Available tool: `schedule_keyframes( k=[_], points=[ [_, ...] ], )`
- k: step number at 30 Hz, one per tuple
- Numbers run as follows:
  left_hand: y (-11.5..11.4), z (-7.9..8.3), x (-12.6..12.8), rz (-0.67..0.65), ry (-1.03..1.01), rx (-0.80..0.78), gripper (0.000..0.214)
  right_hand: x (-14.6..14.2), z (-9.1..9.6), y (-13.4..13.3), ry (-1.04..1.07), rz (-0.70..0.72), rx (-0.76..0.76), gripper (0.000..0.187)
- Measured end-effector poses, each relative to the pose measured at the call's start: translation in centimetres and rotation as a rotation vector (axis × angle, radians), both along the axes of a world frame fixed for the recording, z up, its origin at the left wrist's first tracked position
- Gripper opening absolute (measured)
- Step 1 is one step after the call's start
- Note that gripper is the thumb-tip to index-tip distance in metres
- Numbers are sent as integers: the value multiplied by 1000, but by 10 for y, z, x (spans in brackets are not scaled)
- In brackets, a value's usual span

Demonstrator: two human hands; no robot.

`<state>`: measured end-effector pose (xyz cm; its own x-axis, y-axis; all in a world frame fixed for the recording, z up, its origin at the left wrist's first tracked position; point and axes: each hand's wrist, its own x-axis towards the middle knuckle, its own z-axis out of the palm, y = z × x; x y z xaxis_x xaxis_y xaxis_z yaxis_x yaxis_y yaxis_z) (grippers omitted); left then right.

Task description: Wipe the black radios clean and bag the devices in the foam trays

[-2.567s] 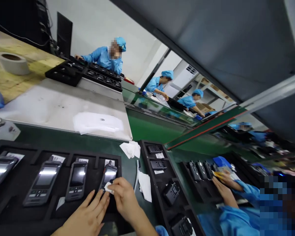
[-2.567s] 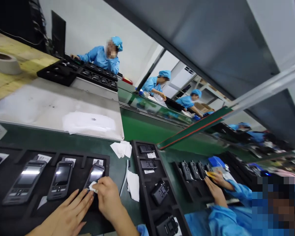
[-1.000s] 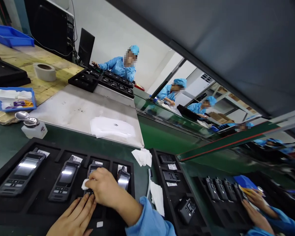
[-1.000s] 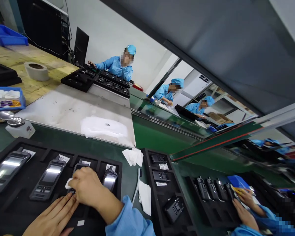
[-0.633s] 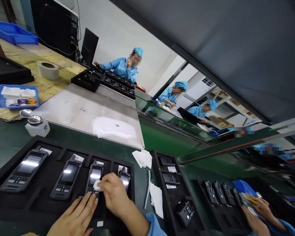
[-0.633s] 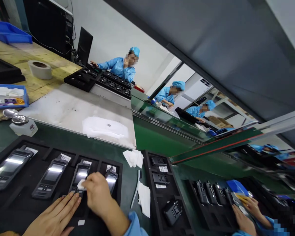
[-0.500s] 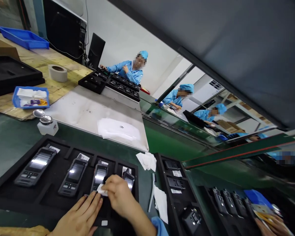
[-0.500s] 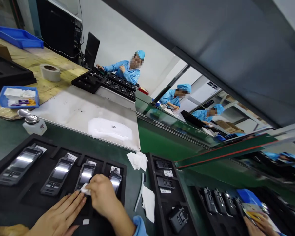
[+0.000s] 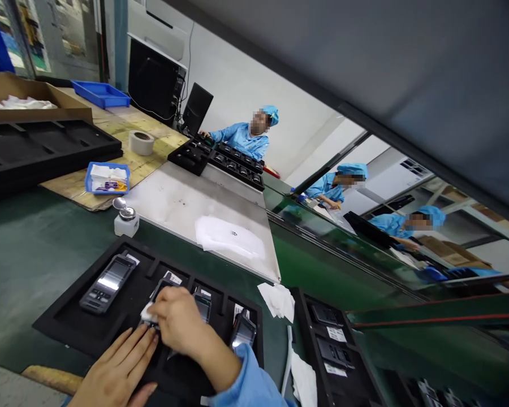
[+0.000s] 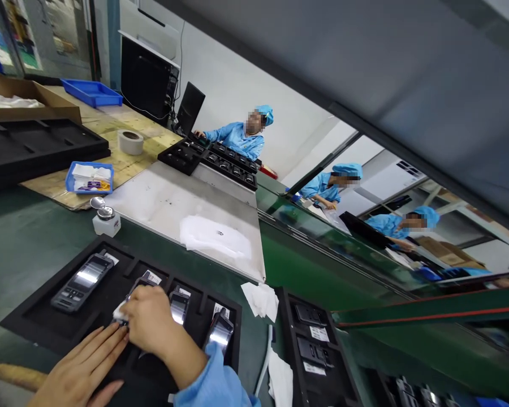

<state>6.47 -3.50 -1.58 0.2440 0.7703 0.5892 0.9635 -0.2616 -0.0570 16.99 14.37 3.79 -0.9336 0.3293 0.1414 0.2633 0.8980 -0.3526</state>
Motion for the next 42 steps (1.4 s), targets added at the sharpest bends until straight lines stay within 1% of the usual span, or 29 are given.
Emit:
schedule_keyframes(
  k=[1,2,5,7,10,13,15,16,18,21,23,25,27,28,30,32,33,34,37,38,40,42],
  points=[
    [0,-1,0,-5,2,2,48,-1,0,-1,-19,35,1,25],
    [1,-2,0,-10,3,1,48,-3,1,-1,-36,39,11,26],
    [1,-2,0,3,-16,-4,48,-13,6,13,-56,-61,66,25],
    [2,-2,0,9,-23,0,48,-15,8,24,-45,-99,69,25],
    [3,-3,1,14,-15,-4,48,0,7,31,-21,-153,57,26],
    [4,-4,4,19,-85,12,43,23,3,29,-2,-232,44,30],
    [5,-4,4,18,-148,30,40,28,2,26,6,-268,38,32],
    [5,-4,4,13,-164,33,40,26,1,25,8,-279,36,32],
    [4,-2,3,2,-148,17,41,11,0,23,9,-272,35,29],
    [3,0,0,-7,-83,-18,48,-16,0,19,7,-215,30,22],
    [3,2,0,-6,-75,-22,47,-22,0,12,3,-149,21,24],
    [3,3,0,-5,-83,-17,44,-11,0,2,1,-51,3,25],
    [3,4,1,-1,-82,-13,41,12,-3,-6,19,30,-10,24],
    [3,4,1,3,-80,-14,41,25,-5,-8,39,40,-7,23],
    [3,3,1,6,-85,-13,42,45,-9,-9,86,-17,20,25],
    [3,2,1,-5,-89,-9,43,52,-12,-10,113,-111,53,29],
    [3,1,0,-14,-88,-10,44,48,-14,-10,113,-133,66,28],
    [3,0,0,-23,-88,-11,44,42,-15,-10,103,-123,75,26],
    [4,-1,-1,-30,-100,-1,43,12,-12,-2,41,-2,100,22],
    [4,-1,-1,-26,-95,-1,44,5,-10,4,25,6,111,21],
    [4,-1,-1,-15,-68,-8,46,1,-5,15,24,-80,128,23],
    [4,-3,0,2,-38,-22,49,13,-4,20,38,-170,137,27]
  ],
)
